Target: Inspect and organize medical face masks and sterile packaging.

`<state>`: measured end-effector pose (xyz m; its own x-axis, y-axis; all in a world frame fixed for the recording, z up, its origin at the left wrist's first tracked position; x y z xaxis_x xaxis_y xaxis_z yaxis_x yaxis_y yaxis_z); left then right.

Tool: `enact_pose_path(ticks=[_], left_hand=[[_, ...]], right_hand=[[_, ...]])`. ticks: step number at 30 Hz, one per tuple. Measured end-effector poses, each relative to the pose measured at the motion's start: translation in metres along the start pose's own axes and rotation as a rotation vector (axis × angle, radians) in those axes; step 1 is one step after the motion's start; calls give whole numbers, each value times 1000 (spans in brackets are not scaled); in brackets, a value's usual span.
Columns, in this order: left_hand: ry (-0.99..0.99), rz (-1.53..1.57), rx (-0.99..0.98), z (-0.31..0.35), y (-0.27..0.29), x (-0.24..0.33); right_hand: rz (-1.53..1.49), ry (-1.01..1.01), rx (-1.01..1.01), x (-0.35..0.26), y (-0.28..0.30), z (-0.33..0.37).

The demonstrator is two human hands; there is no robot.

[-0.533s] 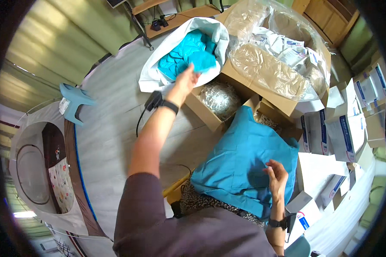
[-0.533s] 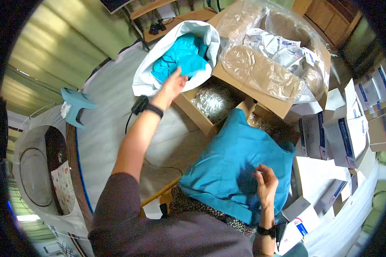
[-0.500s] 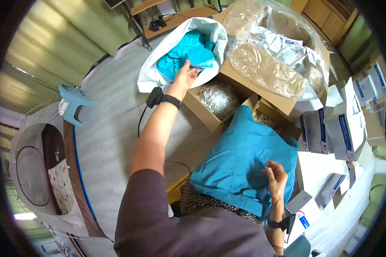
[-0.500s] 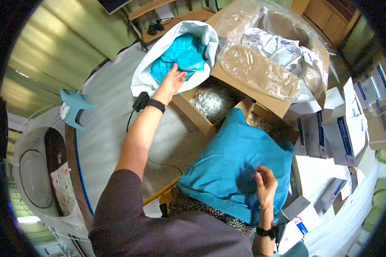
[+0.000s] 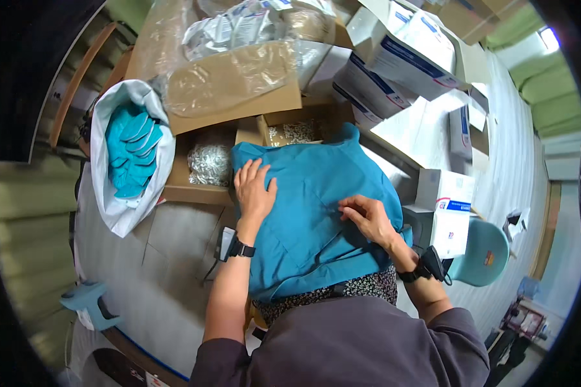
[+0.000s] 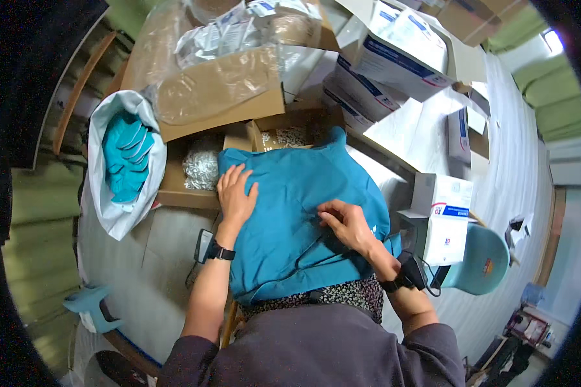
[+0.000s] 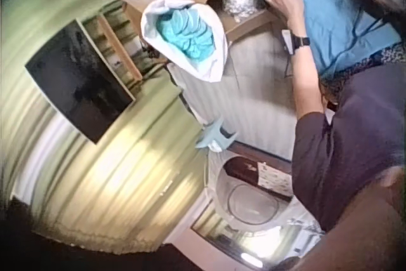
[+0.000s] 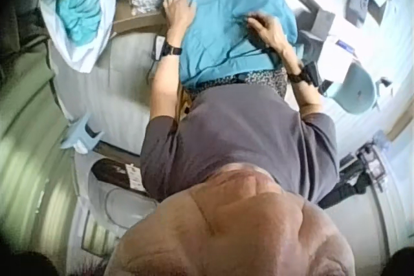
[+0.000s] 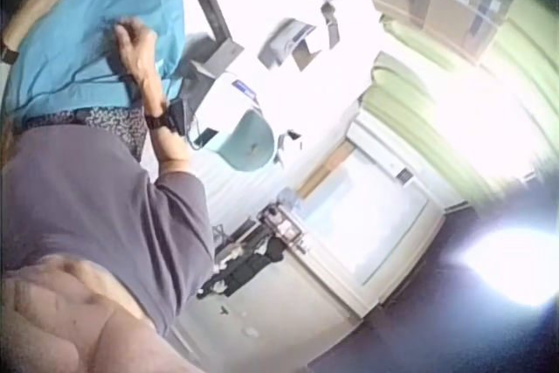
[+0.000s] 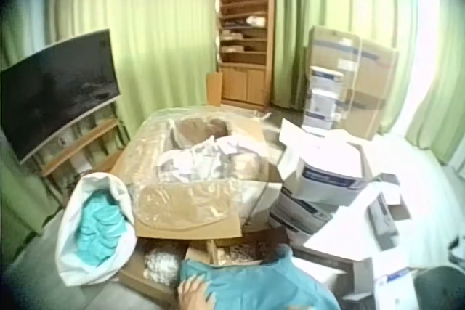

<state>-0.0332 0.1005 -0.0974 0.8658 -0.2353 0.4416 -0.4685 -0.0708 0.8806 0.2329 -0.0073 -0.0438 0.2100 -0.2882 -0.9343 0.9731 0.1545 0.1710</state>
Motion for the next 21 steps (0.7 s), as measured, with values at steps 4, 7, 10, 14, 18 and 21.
enact_pose_path(ticks=[4, 7, 10, 14, 18, 21], left_hand=[[12, 60, -24, -3, 5, -4], [26, 71, 4, -6, 9, -10], [42, 57, 32, -12, 9, -13], [45, 58, 33, -20, -3, -6], [52, 71, 44, -27, -8, -2], [63, 85, 59, -28, -5, -4]], right_hand=[[-84, -35, -24, 14, -5, -5], [96, 65, 95, -29, 37, -29], [374, 342, 581, -80, 153, -92], [769, 331, 984, -169, 304, -164], [832, -112, 951, -145, 403, -237], [348, -49, 927, -126, 411, -263]])
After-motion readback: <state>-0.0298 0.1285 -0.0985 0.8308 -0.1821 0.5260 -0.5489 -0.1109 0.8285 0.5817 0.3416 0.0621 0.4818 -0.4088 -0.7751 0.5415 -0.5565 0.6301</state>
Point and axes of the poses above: each hand's wrist, its own z-axis away from the middle knuckle, its own y-axis out of the back of the hand, x = y × z, the point moved 5 cm from there along -z, towards the middle knuckle, and after that the axes turned 3 degrees about y, right-handed, at the moved point
